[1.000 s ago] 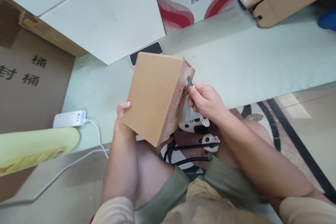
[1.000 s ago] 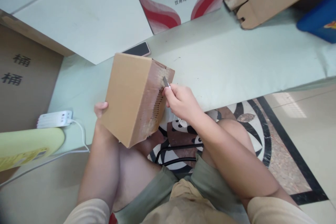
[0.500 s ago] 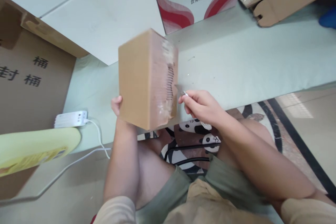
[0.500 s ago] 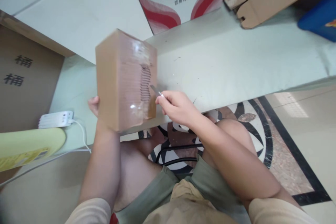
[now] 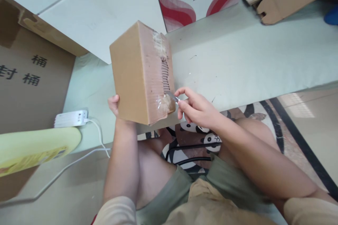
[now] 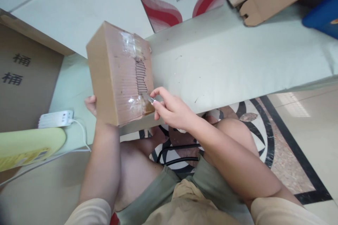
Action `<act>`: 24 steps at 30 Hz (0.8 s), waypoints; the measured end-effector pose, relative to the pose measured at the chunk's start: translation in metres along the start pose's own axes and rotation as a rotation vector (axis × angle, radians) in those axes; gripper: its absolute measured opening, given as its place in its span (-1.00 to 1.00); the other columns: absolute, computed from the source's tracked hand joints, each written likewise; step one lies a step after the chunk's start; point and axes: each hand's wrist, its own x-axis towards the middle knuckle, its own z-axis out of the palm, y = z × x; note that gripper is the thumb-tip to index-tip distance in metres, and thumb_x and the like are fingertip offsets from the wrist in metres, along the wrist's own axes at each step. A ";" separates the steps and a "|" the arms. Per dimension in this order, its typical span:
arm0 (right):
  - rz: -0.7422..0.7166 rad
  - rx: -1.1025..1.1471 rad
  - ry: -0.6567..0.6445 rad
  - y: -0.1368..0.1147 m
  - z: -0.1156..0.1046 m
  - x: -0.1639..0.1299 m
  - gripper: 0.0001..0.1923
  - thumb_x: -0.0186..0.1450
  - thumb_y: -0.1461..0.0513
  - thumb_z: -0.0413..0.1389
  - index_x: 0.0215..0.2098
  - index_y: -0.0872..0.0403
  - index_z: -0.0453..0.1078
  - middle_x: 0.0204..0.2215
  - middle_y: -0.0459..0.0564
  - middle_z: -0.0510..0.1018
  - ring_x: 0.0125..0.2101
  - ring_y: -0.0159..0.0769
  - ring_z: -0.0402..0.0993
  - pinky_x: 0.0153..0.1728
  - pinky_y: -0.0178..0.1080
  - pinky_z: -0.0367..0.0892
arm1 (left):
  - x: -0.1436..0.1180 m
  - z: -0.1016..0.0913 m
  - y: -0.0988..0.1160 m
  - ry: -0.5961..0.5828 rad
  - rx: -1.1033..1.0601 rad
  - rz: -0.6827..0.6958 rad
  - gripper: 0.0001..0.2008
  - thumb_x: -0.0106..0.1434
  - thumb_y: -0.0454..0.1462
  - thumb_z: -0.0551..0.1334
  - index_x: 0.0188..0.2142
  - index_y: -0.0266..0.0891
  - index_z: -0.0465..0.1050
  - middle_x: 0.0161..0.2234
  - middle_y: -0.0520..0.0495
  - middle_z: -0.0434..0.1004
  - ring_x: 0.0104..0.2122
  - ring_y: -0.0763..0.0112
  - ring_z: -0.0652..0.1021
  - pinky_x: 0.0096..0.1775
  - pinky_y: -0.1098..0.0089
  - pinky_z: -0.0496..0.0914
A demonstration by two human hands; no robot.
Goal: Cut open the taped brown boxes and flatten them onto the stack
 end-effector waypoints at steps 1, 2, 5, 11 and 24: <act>-0.002 -0.018 -0.010 0.000 0.000 0.000 -0.85 0.43 0.13 -0.05 -0.09 0.00 0.15 -0.55 -0.23 0.54 -0.67 -0.46 0.29 -0.54 -0.33 0.20 | 0.000 -0.001 -0.001 -0.022 -0.030 0.022 -0.49 0.08 0.01 0.31 -0.03 -0.17 0.55 -0.19 -0.05 0.73 -0.18 0.13 0.64 -0.04 0.16 0.49; -0.004 -0.040 -0.020 0.000 0.000 0.000 -0.88 0.43 0.13 -0.05 -0.14 -0.01 0.15 -0.55 -0.23 0.53 -0.66 -0.46 0.29 -0.53 -0.33 0.20 | 0.000 -0.002 -0.001 -0.045 -0.052 0.035 -0.50 0.09 -0.03 0.31 -0.01 -0.20 0.55 -0.20 -0.07 0.73 -0.21 0.13 0.64 -0.07 0.15 0.50; -0.004 -0.105 -0.039 -0.002 0.001 -0.001 -0.89 0.42 0.14 -0.05 -0.23 -0.02 0.12 -0.56 -0.21 0.53 -0.62 -0.44 0.32 -0.49 -0.33 0.18 | 0.001 -0.004 -0.002 -0.092 -0.060 0.035 -0.49 0.12 -0.07 0.30 0.04 -0.22 0.54 -0.22 -0.09 0.73 -0.24 0.12 0.65 -0.12 0.14 0.52; 0.018 -0.166 -0.052 -0.006 0.000 -0.002 -0.89 0.42 0.16 -0.03 -0.27 -0.02 0.12 -0.55 -0.19 0.56 -0.58 -0.40 0.35 -0.44 -0.30 0.17 | 0.000 -0.005 -0.002 -0.064 -0.041 0.048 -0.48 0.13 -0.04 0.30 0.04 -0.22 0.54 -0.19 -0.13 0.72 -0.23 0.11 0.65 -0.10 0.13 0.51; 0.021 -0.293 -0.110 -0.004 0.002 0.000 -0.88 0.42 0.21 -0.02 -0.29 -0.03 0.11 -0.51 -0.12 0.63 -0.57 -0.35 0.36 -0.40 -0.26 0.15 | -0.010 0.006 -0.006 -0.019 0.062 -0.185 -0.45 0.08 0.03 0.30 0.00 -0.20 0.55 -0.11 -0.14 0.70 -0.17 0.05 0.64 -0.08 0.12 0.50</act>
